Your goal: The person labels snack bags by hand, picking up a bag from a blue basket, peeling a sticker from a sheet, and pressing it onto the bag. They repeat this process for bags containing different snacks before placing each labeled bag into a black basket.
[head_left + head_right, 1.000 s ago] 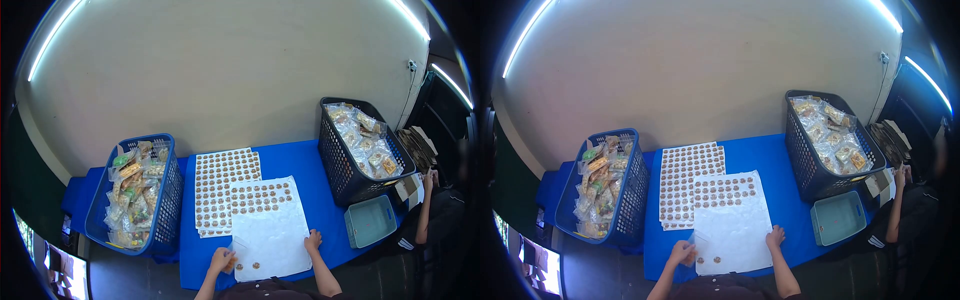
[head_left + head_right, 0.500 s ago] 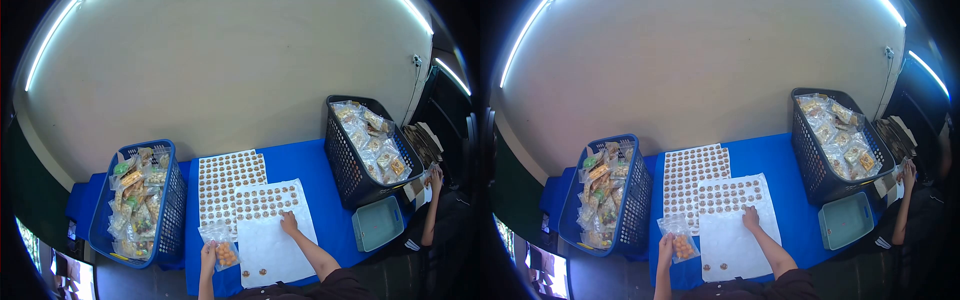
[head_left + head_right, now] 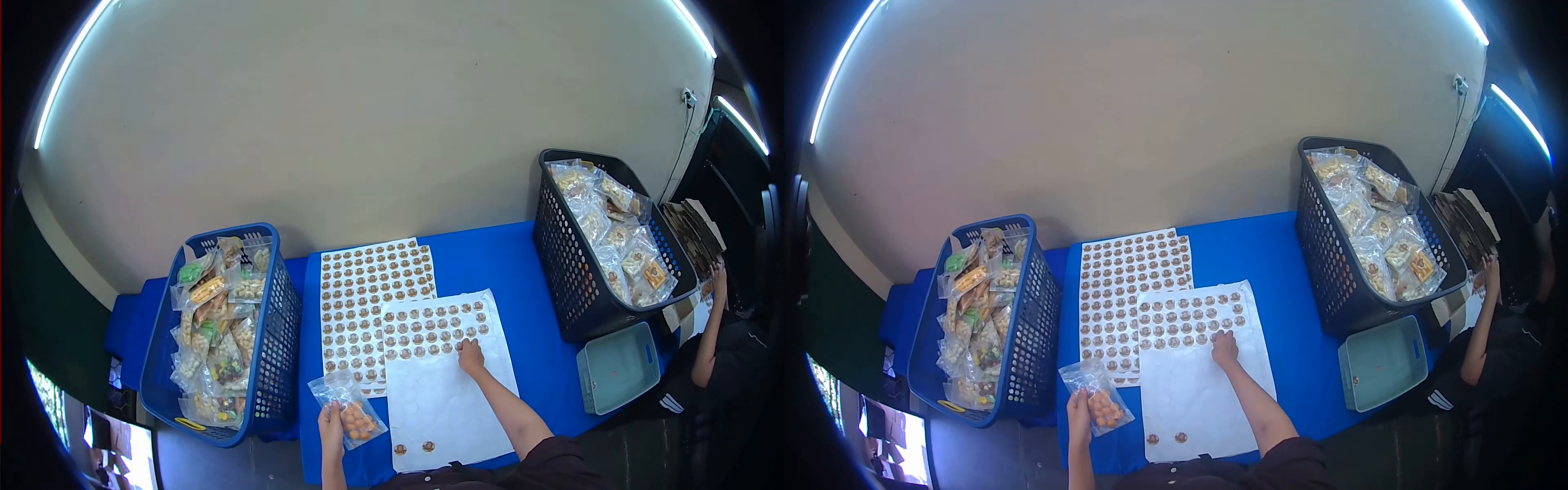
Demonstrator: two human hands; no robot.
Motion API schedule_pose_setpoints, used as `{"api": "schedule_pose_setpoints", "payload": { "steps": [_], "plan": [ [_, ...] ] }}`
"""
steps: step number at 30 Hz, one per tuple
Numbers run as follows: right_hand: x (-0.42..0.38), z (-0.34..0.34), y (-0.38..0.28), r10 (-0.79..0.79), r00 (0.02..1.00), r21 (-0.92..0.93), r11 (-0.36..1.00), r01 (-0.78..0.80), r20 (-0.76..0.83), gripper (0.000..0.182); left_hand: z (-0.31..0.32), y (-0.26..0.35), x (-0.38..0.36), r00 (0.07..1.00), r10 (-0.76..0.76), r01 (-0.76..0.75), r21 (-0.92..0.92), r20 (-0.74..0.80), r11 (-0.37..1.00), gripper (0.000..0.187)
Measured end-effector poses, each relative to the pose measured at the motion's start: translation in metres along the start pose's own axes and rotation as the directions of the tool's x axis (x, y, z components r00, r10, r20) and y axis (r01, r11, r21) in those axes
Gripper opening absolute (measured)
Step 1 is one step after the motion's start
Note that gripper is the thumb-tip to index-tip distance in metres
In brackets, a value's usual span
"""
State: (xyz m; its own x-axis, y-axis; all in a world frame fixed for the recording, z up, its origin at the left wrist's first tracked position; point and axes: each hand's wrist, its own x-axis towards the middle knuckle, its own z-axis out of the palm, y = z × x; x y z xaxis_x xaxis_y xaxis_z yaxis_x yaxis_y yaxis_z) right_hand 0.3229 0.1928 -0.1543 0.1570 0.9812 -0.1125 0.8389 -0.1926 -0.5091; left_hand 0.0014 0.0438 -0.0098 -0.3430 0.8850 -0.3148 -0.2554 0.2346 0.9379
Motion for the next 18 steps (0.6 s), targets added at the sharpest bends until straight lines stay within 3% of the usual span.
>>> {"api": "schedule_pose_setpoints", "payload": {
  "steps": [3, 8, 18],
  "plan": [
    [-0.004, 0.003, -0.007, 0.066, 0.989, 0.051, 0.997, -0.06, -0.13, 0.025, 0.005, 0.002, 0.002, 1.0, 0.024, -0.024, 0.017, 0.007, 1.0, 0.024],
    [-0.011, 0.001, -0.009, 0.026, 0.982, 0.029, 0.999, -0.021, -0.185, 0.023, 0.009, 0.012, -0.006, 0.999, 0.039, -0.039, 0.034, -0.001, 0.999, 0.024],
    [0.019, 0.013, 0.005, 0.074, 0.987, 0.076, 0.995, -0.063, -0.142, 0.014, 0.002, 0.013, -0.004, 0.997, 0.068, -0.068, 0.001, 0.024, 0.998, 0.025]
  ]
}}
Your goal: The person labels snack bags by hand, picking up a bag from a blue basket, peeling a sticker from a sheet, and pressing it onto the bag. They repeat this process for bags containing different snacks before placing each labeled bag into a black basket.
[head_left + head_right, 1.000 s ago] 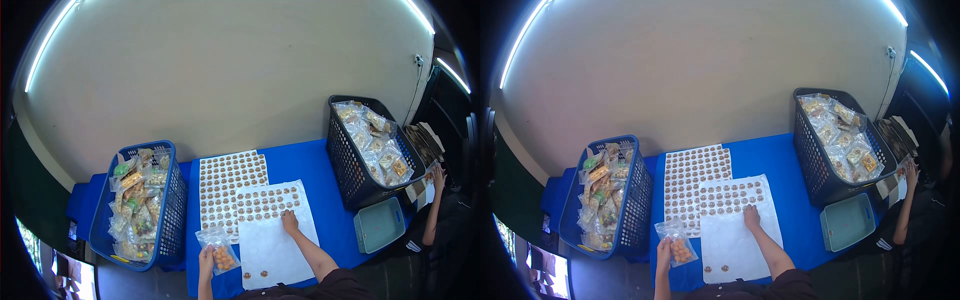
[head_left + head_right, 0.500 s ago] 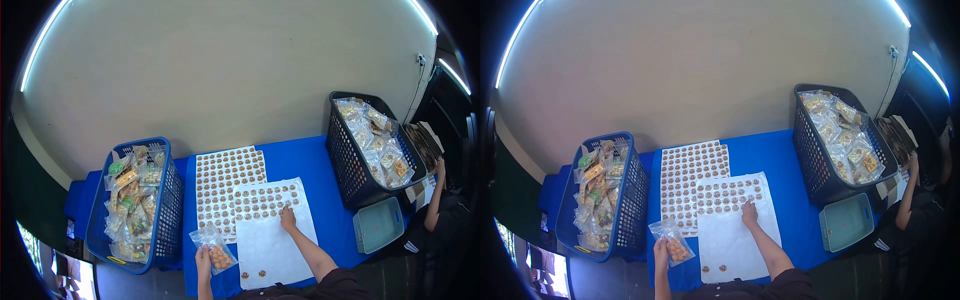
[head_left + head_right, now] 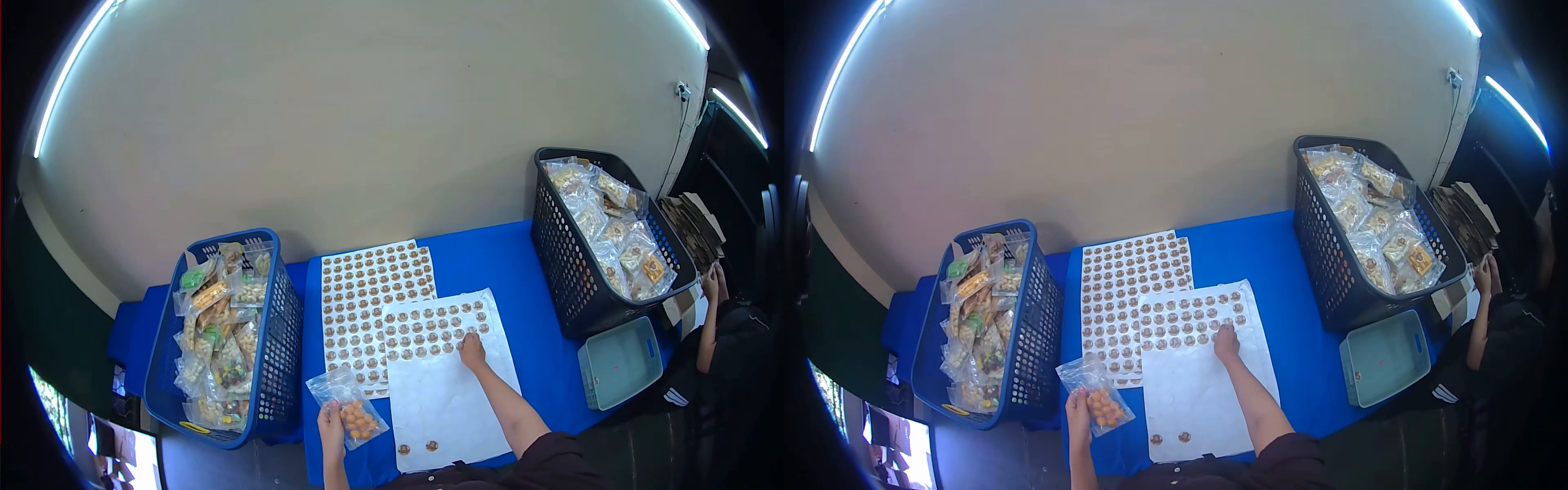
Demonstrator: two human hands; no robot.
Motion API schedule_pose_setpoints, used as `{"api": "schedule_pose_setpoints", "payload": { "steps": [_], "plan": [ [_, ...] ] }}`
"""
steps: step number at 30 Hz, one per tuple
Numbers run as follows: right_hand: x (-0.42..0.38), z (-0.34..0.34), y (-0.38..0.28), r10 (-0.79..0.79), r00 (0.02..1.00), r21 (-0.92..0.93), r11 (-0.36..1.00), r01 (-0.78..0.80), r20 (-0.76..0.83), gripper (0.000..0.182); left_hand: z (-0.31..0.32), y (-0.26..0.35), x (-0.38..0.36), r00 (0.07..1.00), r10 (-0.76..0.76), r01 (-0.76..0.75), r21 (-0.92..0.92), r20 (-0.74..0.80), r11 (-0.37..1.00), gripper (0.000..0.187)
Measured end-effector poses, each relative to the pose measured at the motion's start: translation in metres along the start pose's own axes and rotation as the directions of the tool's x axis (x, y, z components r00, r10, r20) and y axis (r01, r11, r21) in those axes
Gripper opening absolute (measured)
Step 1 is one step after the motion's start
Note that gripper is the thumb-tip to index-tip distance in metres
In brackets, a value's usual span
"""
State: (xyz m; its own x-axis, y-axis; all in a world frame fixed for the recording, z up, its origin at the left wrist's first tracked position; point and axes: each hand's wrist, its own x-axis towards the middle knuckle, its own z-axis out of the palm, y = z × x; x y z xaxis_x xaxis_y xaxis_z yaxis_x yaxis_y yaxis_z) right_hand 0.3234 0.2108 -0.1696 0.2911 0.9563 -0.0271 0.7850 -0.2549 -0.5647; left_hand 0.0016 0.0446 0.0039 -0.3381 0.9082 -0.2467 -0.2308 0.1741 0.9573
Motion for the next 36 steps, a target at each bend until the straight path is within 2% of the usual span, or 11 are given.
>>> {"api": "schedule_pose_setpoints", "payload": {
  "steps": [3, 6, 9, 15, 21, 24, 27, 30, 33, 36],
  "plan": [
    [0.001, 0.003, 0.007, -0.046, 0.997, -0.045, 0.998, 0.048, 0.056, 0.014, 0.0, 0.002, -0.002, 1.0, 0.014, -0.014, 0.026, -0.009, 1.0, 0.025],
    [-0.005, 0.003, 0.005, -0.078, 0.996, 0.037, 0.996, 0.08, -0.032, 0.015, -0.001, 0.003, -0.003, 1.0, -0.001, 0.001, 0.033, -0.003, 0.999, 0.024],
    [-0.011, -0.001, 0.0, -0.046, 0.996, 0.035, 0.998, 0.049, -0.076, 0.015, -0.004, 0.003, -0.007, 1.0, 0.011, -0.011, 0.037, -0.007, 0.999, 0.024],
    [-0.011, -0.007, -0.003, -0.109, 0.993, -0.016, 0.994, 0.108, -0.034, 0.015, -0.008, 0.004, -0.006, 0.999, 0.023, -0.022, 0.042, -0.023, 0.999, 0.024],
    [0.002, -0.002, 0.002, -0.092, 0.995, -0.065, 0.993, 0.093, 0.024, 0.01, -0.009, 0.001, -0.004, 0.999, 0.021, -0.02, 0.043, -0.033, 0.999, 0.024],
    [0.011, 0.004, 0.011, -0.045, 0.984, -0.182, 0.98, 0.077, 0.175, 0.02, -0.009, 0.003, -0.007, 0.999, 0.031, -0.029, 0.06, -0.032, 0.998, 0.025],
    [0.009, 0.006, 0.015, -0.093, 0.986, -0.12, 0.987, 0.11, 0.14, 0.025, -0.008, 0.004, -0.007, 0.999, 0.008, -0.006, 0.044, -0.049, 0.999, 0.025],
    [-0.003, -0.005, -0.001, -0.013, 0.992, -0.083, 0.996, 0.023, 0.123, 0.029, -0.019, -0.012, 0.003, 0.998, 0.048, -0.047, 0.043, -0.042, 0.998, 0.025],
    [-0.008, -0.005, -0.003, -0.025, 0.992, -0.142, 0.989, 0.042, 0.121, 0.032, -0.019, -0.022, 0.007, 0.998, 0.043, -0.041, 0.044, -0.038, 0.998, 0.022],
    [-0.003, -0.002, 0.001, -0.057, 0.988, -0.154, 0.985, 0.079, 0.145, 0.033, -0.005, -0.005, 0.003, 0.998, 0.031, -0.029, 0.045, -0.051, 0.999, 0.022]
  ]
}}
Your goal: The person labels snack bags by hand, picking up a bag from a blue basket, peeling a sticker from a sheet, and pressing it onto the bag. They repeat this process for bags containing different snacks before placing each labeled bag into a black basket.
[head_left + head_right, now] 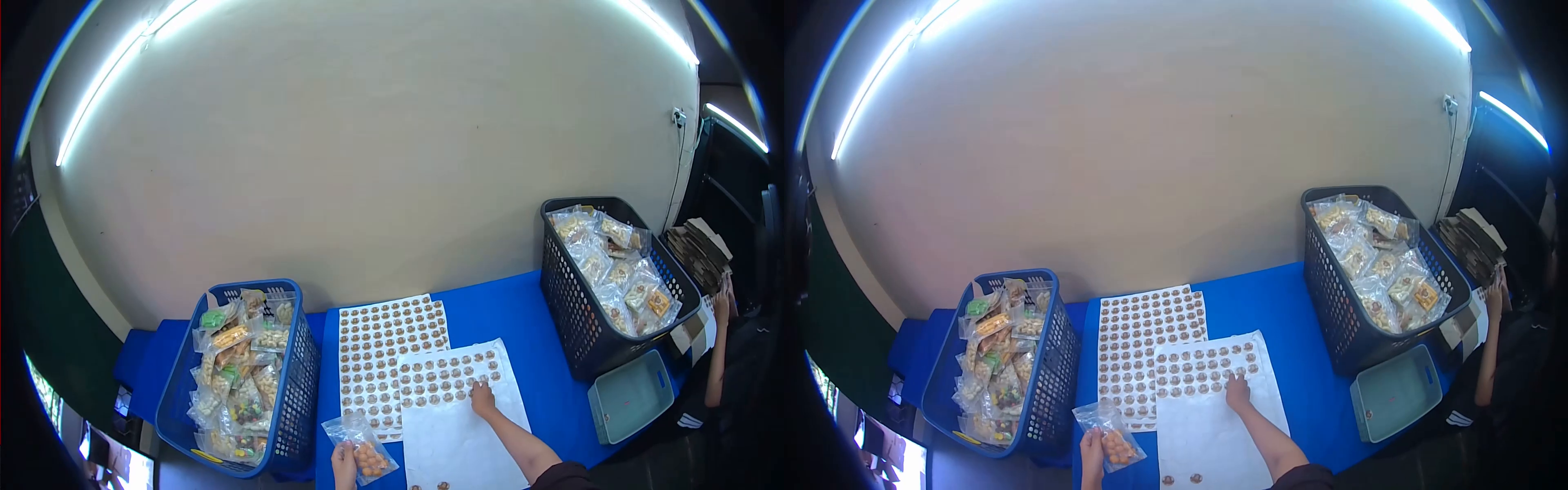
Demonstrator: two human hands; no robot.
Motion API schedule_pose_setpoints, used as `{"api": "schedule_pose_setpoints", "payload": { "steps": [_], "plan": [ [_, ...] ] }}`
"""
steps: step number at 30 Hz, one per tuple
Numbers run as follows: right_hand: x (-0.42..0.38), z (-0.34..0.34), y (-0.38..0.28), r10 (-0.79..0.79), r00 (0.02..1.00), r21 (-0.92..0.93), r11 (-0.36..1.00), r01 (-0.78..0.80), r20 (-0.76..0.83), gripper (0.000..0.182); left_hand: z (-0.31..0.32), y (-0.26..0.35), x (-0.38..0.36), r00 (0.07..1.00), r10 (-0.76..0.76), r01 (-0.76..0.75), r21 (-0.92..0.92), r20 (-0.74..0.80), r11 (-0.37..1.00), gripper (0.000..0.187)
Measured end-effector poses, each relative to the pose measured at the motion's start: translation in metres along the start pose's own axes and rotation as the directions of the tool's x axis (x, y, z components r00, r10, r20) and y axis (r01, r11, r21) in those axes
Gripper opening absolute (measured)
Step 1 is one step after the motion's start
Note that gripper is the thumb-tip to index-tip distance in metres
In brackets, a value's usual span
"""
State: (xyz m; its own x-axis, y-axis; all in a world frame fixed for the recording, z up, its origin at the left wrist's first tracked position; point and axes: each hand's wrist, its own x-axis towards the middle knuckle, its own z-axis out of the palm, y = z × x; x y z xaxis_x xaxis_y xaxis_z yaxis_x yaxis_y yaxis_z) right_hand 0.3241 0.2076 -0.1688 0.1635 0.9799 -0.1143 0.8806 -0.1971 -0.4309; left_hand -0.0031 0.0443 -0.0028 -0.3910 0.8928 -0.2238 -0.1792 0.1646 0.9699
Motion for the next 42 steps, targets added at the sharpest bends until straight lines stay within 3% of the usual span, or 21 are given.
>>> {"api": "schedule_pose_setpoints", "payload": {
  "steps": [4, 7, 10, 13, 16, 22, 30, 32, 34, 37, 39, 41, 42],
  "plan": [
    [0.01, -0.002, 0.006, -0.03, 0.999, 0.06, 0.998, 0.028, 0.043, 0.034, 0.002, -0.004, 0.005, 1.0, 0.016, -0.016, 0.013, 0.008, 1.0, 0.022],
    [0.023, -0.006, 0.018, -0.11, 0.978, 0.139, 0.987, 0.085, 0.178, 0.03, 0.005, -0.007, 0.008, 0.999, 0.027, -0.027, 0.001, 0.027, 1.0, 0.023],
    [0.024, -0.013, 0.016, -0.055, 0.962, 0.076, 0.996, 0.036, 0.266, 0.027, 0.005, -0.006, 0.008, 1.0, 0.02, -0.02, -0.007, 0.023, 1.0, 0.023],
    [-0.002, -0.029, 0.0, -0.075, 0.997, 0.182, 0.981, 0.069, 0.027, 0.024, 0.001, -0.01, 0.008, 0.999, 0.023, -0.021, -0.041, 0.034, 0.999, 0.023],
    [-0.015, -0.022, 0.009, -0.162, 0.981, 0.28, 0.942, 0.186, -0.108, 0.023, -0.005, -0.014, 0.006, 1.0, 0.013, -0.013, -0.022, 0.014, 1.0, 0.023],
    [-0.013, -0.022, 0.01, -0.159, 0.986, 0.258, 0.952, 0.166, -0.049, 0.022, -0.003, -0.006, 0.001, 0.999, 0.026, -0.025, 0.047, -0.018, 0.999, 0.025],
    [-0.019, -0.01, 0.009, -0.158, 0.974, 0.192, 0.963, 0.188, -0.161, 0.017, -0.008, -0.004, -0.008, 1.0, -0.008, 0.008, -0.006, -0.001, 1.0, 0.025],
    [-0.019, -0.004, 0.014, -0.216, 0.95, 0.214, 0.94, 0.265, -0.227, 0.013, -0.01, -0.002, -0.011, 0.999, -0.037, 0.037, -0.016, 0.009, 0.999, 0.026],
    [-0.019, -0.002, 0.022, -0.3, 0.911, 0.275, 0.885, 0.377, -0.284, 0.011, -0.008, 0.007, -0.017, 0.998, -0.066, 0.066, -0.081, 0.005, 0.995, 0.026],
    [-0.022, -0.01, 0.027, -0.07, 0.997, 0.666, 0.743, 0.065, -0.019, 0.004, -0.01, 0.013, -0.021, 0.988, -0.132, 0.148, -0.231, 0.084, 0.962, 0.027],
    [-0.035, -0.03, 0.018, 0.051, 0.979, 0.855, 0.481, -0.196, 0.196, 0.006, -0.01, 0.013, -0.023, 0.967, -0.201, 0.244, -0.346, 0.154, 0.906, 0.027],
    [-0.067, -0.081, -0.015, 0.089, 0.913, 0.907, 0.111, -0.407, 0.399, 0.011, -0.008, 0.015, -0.022, 0.934, -0.283, 0.353, -0.454, 0.218, 0.818, 0.029],
    [-0.078, -0.093, -0.022, 0.015, 0.92, 0.916, 0.087, -0.391, 0.391, 0.014, -0.003, 0.019, -0.023, 0.935, -0.227, 0.336, -0.469, 0.274, 0.817, 0.031]
  ]
}}
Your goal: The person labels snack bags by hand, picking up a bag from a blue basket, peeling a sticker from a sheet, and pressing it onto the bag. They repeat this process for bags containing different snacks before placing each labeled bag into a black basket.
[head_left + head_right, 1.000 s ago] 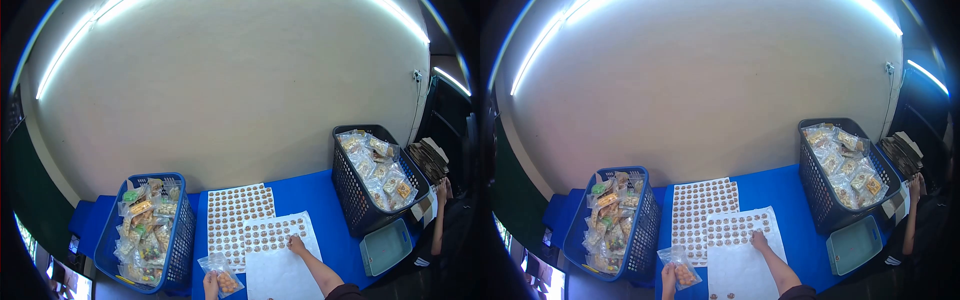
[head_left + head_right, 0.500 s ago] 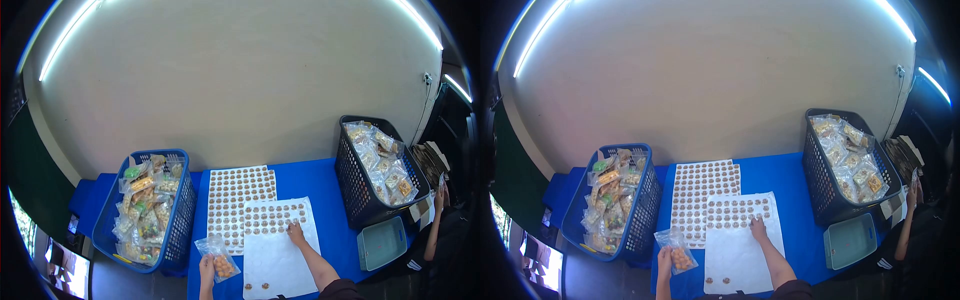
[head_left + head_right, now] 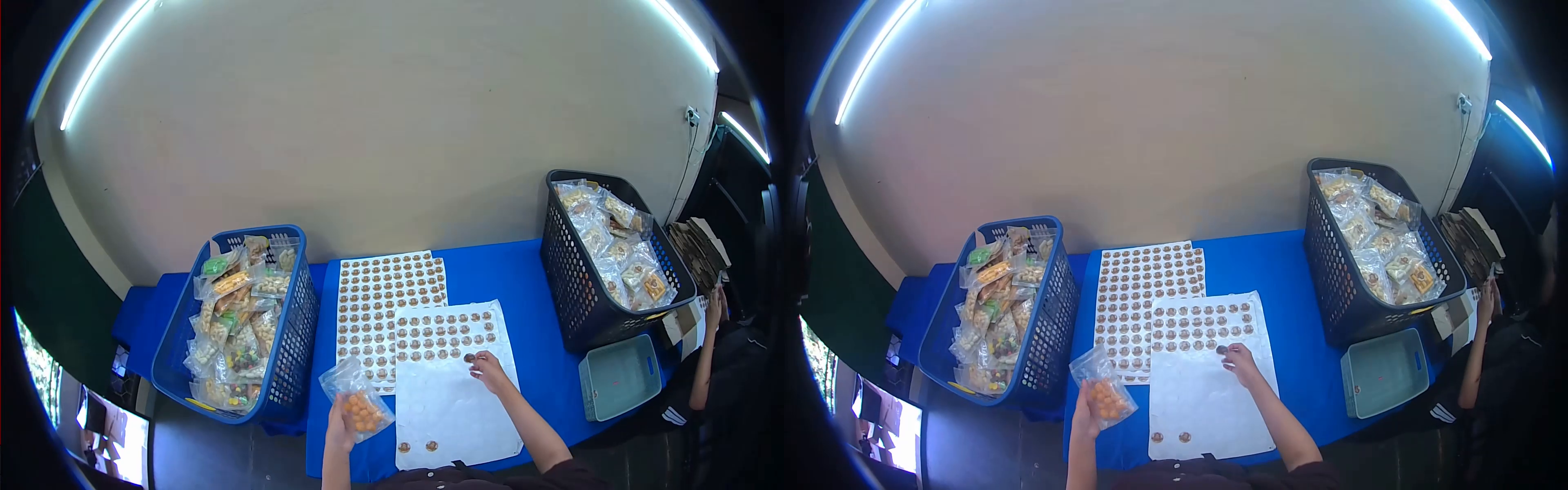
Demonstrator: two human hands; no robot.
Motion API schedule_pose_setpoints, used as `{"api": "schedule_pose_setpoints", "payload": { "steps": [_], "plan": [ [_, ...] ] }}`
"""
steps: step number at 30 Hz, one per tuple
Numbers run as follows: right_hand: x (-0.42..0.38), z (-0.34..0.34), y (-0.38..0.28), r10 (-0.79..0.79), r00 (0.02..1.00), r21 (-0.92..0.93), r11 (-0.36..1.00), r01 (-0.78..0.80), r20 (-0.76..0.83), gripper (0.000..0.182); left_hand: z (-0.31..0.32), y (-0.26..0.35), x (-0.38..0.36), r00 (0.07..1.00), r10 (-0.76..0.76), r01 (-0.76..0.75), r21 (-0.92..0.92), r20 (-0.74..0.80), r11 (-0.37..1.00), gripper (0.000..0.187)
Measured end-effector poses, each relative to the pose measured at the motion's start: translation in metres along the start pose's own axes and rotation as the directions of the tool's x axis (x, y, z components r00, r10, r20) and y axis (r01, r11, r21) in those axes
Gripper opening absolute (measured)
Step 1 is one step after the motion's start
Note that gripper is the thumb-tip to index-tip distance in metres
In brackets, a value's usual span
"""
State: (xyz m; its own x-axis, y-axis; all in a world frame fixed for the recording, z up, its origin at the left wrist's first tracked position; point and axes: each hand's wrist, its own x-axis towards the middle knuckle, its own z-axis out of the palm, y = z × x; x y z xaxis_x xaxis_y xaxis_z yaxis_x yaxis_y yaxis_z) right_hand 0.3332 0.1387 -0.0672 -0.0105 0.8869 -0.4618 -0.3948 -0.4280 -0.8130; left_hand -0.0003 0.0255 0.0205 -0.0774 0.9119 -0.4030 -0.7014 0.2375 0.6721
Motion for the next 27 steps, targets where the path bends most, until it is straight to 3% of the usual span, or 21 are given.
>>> {"api": "schedule_pose_setpoints", "payload": {
  "steps": [3, 10, 13, 17, 21, 27],
  "plan": [
    [-0.052, 0.019, -0.022, -0.079, 0.979, 0.131, 0.99, 0.055, 0.187, 0.018, 0.03, -0.006, -0.008, 0.982, 0.04, -0.04, 0.0, 0.187, 0.999, 0.039],
    [-0.156, 0.064, -0.079, -0.259, 0.945, 0.14, 0.962, 0.233, 0.202, 0.024, 0.101, -0.009, -0.022, 0.94, 0.006, -0.077, 0.194, 0.341, 0.978, 0.048],
    [-0.181, 0.075, -0.095, -0.387, 0.897, 0.0, 0.918, 0.396, 0.215, 0.034, 0.117, -0.016, -0.028, 0.923, -0.005, -0.105, 0.263, 0.386, 0.959, 0.042],
    [-0.197, 0.093, -0.097, -0.405, 0.882, -0.064, 0.9, 0.431, 0.242, 0.048, 0.126, -0.023, -0.036, 0.896, -0.042, -0.108, 0.31, 0.441, 0.945, 0.033],
    [-0.199, 0.108, -0.095, -0.553, 0.795, -0.27, 0.749, 0.605, 0.25, 0.044, 0.128, -0.024, -0.047, 0.897, -0.008, -0.2, 0.423, 0.443, 0.884, 0.031],
    [-0.205, 0.122, -0.101, -0.553, 0.781, -0.504, 0.606, 0.616, 0.29, 0.046, 0.126, -0.019, -0.054, 0.914, -0.022, -0.171, 0.434, 0.406, 0.884, 0.026]
  ]
}}
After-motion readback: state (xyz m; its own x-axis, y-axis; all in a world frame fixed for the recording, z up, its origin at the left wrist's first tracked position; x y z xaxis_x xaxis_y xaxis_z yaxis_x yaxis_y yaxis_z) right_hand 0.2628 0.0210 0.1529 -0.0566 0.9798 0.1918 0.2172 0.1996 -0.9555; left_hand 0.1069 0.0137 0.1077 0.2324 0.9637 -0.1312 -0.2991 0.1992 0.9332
